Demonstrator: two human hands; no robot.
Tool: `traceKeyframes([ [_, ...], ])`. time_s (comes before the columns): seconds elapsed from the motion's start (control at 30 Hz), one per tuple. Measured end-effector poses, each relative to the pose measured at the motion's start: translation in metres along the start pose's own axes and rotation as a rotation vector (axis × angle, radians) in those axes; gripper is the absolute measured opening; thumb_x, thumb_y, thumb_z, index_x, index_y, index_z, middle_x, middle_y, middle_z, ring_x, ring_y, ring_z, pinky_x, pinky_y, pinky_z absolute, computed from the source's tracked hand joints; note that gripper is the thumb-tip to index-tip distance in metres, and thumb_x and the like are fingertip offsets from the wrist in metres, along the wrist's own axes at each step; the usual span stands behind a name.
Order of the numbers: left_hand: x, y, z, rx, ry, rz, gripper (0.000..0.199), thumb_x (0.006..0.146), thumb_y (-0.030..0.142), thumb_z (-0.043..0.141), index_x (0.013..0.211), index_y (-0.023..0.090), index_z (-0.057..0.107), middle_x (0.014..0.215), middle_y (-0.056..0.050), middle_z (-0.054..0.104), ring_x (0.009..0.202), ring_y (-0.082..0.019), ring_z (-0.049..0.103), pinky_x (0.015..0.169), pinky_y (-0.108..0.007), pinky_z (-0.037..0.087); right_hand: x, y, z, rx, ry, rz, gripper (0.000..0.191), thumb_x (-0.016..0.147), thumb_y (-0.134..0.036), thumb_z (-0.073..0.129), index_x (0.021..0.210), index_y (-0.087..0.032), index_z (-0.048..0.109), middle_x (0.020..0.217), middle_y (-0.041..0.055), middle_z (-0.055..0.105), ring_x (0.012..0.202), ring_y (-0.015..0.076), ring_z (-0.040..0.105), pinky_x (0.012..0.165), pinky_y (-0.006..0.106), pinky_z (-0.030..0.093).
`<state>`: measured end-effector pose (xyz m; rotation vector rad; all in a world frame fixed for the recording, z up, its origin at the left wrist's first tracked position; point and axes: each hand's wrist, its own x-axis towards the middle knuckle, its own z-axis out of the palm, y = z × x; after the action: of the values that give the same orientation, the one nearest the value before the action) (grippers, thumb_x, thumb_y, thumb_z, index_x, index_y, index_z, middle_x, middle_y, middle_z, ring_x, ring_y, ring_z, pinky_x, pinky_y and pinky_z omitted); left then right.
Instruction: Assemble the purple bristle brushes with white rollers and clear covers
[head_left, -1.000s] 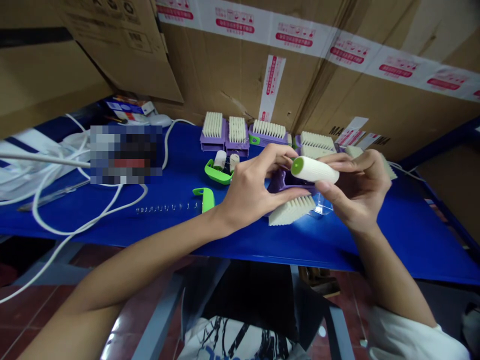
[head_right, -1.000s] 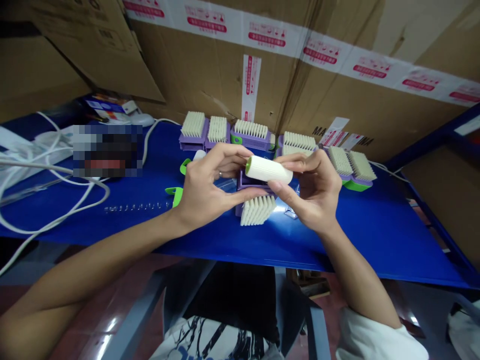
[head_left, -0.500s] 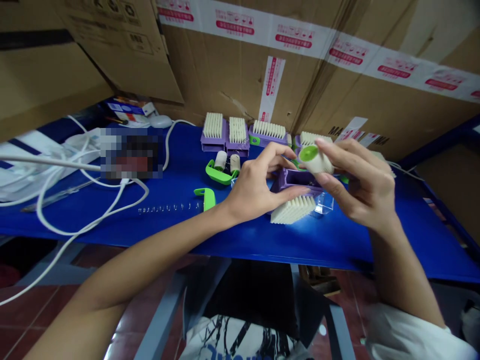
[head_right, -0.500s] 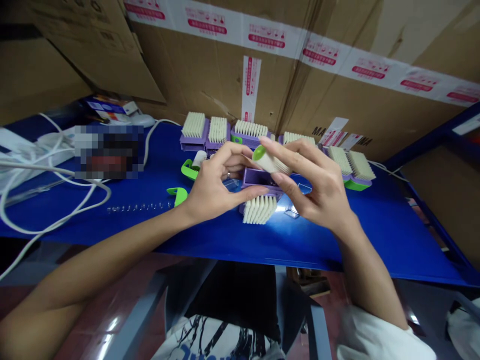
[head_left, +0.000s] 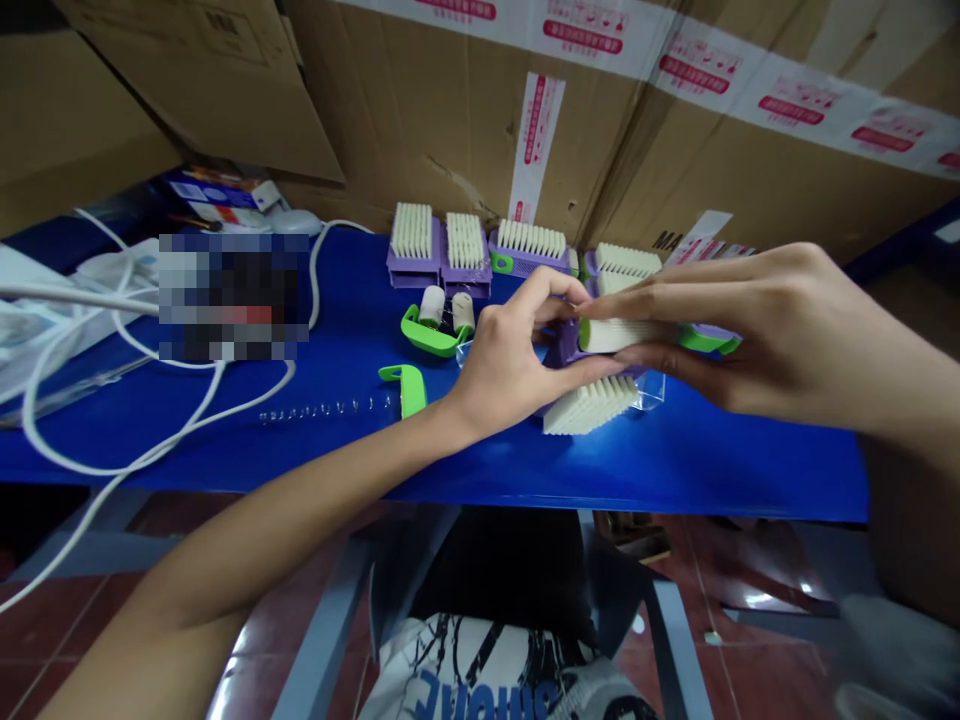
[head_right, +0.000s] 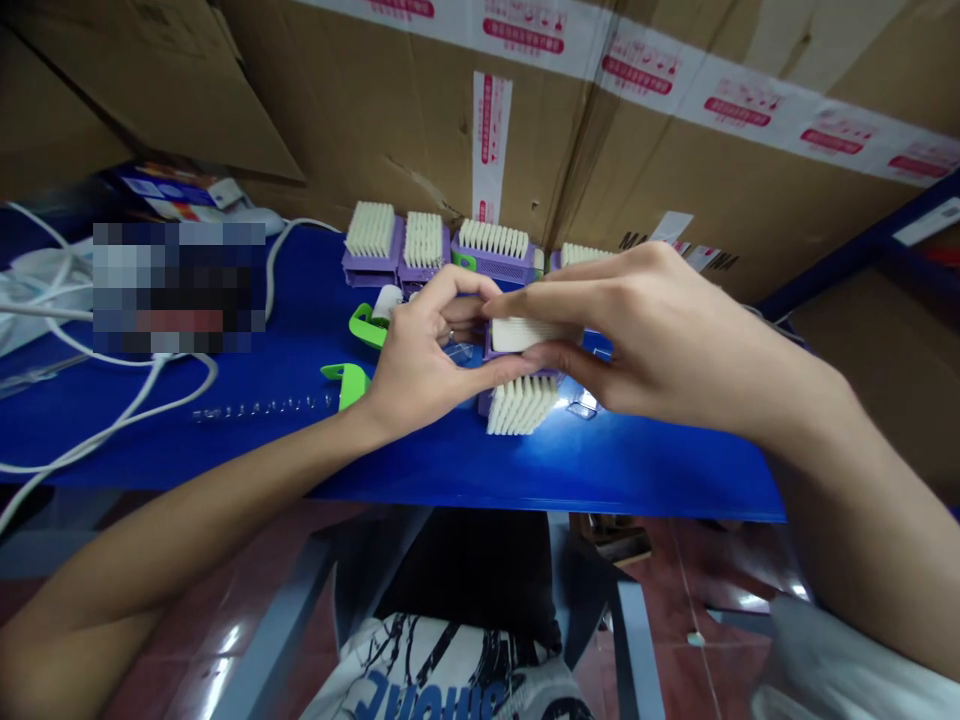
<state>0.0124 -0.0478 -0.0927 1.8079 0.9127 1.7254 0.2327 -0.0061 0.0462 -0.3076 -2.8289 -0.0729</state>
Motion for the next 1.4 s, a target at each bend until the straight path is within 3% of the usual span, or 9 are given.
traceKeyframes([
  [0.13, -0.001, 0.0, 0.001, -0.014, 0.032, -0.035, 0.064, 0.082, 0.044, 0.11, 0.12, 0.026, 0.062, 0.101, 0.001, 0.086, 0.091, -0.022, 0.087, 0.078, -0.033, 0.07, 0.001, -0.003, 0.005, -0.032, 0.05, 0.018, 0.036, 0.11, -0.02, 0.065, 0.139, -0.028, 0.084, 0.102, 0.0015, 0.089, 0.08, 0.0206, 0.081, 0.069, 0.036, 0.055],
  [0.2, -0.001, -0.001, 0.002, -0.01, 0.038, -0.05, 0.065, 0.08, 0.047, 0.111, 0.119, 0.026, 0.062, 0.099, 0.002, 0.086, 0.087, -0.022, 0.087, 0.074, -0.033, 0.069, 0.001, -0.004, 0.006, -0.033, 0.041, 0.02, 0.036, 0.11, -0.02, 0.064, 0.138, -0.028, 0.085, 0.109, 0.0025, 0.089, 0.086, 0.0223, 0.083, 0.072, 0.037, 0.058],
  [0.3, -0.001, -0.003, 0.002, 0.008, 0.032, -0.068, 0.067, 0.078, 0.049, 0.112, 0.117, 0.026, 0.062, 0.099, 0.002, 0.086, 0.085, -0.022, 0.086, 0.074, -0.035, 0.07, 0.0, -0.003, 0.005, -0.02, 0.035, 0.021, 0.035, 0.11, -0.021, 0.062, 0.133, -0.032, 0.087, 0.115, 0.0013, 0.089, 0.096, 0.0237, 0.086, 0.077, 0.038, 0.062],
  [0.47, -0.001, -0.004, 0.003, -0.018, 0.032, -0.085, 0.068, 0.079, 0.053, 0.111, 0.118, 0.027, 0.062, 0.098, 0.002, 0.086, 0.088, -0.024, 0.087, 0.08, -0.037, 0.072, 0.002, 0.0, 0.002, 0.05, 0.079, 0.011, 0.033, 0.106, -0.019, 0.071, 0.131, -0.033, 0.089, 0.115, -0.0004, 0.089, 0.091, 0.0209, 0.085, 0.073, 0.037, 0.058],
  [0.6, -0.001, -0.002, 0.003, -0.021, 0.027, -0.12, 0.068, 0.078, 0.055, 0.111, 0.116, 0.027, 0.062, 0.1, 0.001, 0.086, 0.095, -0.026, 0.088, 0.084, -0.037, 0.073, 0.005, -0.001, 0.001, 0.037, 0.049, 0.009, 0.027, 0.108, -0.024, 0.07, 0.126, -0.026, 0.09, 0.104, 0.0034, 0.088, 0.088, 0.023, 0.084, 0.07, 0.038, 0.057],
  [0.83, -0.003, 0.0, 0.004, -0.082, 0.028, -0.128, 0.064, 0.083, 0.061, 0.106, 0.117, 0.026, 0.065, 0.1, 0.0, 0.087, 0.093, -0.025, 0.087, 0.085, -0.038, 0.073, 0.002, -0.004, 0.002, 0.061, 0.061, 0.118, 0.021, 0.111, -0.045, 0.076, 0.126, -0.039, 0.09, 0.102, -0.0034, 0.086, 0.078, 0.0156, 0.078, 0.07, 0.032, 0.057],
  [0.97, -0.004, 0.0, 0.005, -0.096, 0.039, -0.135, 0.062, 0.084, 0.058, 0.106, 0.115, 0.026, 0.062, 0.1, 0.0, 0.086, 0.091, -0.024, 0.086, 0.083, -0.037, 0.073, 0.002, -0.005, 0.003, 0.034, 0.06, 0.124, 0.021, 0.111, -0.041, 0.075, 0.126, -0.038, 0.09, 0.104, -0.0032, 0.087, 0.082, 0.0166, 0.08, 0.072, 0.033, 0.059],
  [1.13, -0.001, -0.001, 0.003, -0.067, 0.026, -0.044, 0.057, 0.086, 0.048, 0.107, 0.106, 0.026, 0.058, 0.093, 0.002, 0.077, 0.082, -0.017, 0.08, 0.075, -0.03, 0.069, 0.002, -0.01, 0.003, 0.099, 0.043, 0.19, 0.025, 0.107, -0.032, 0.075, 0.127, -0.028, 0.091, 0.106, 0.0053, 0.088, 0.084, 0.0232, 0.08, 0.076, 0.04, 0.057],
  [1.4, 0.006, 0.003, 0.002, -0.069, -0.023, -0.018, 0.05, 0.084, 0.037, 0.104, 0.097, 0.025, 0.058, 0.087, 0.004, 0.064, 0.075, -0.013, 0.065, 0.067, -0.026, 0.06, 0.002, -0.016, 0.003, 0.17, 0.067, 0.231, 0.022, 0.104, -0.026, 0.076, 0.116, -0.032, 0.094, 0.096, 0.005, 0.085, 0.076, 0.0223, 0.074, 0.07, 0.04, 0.055],
])
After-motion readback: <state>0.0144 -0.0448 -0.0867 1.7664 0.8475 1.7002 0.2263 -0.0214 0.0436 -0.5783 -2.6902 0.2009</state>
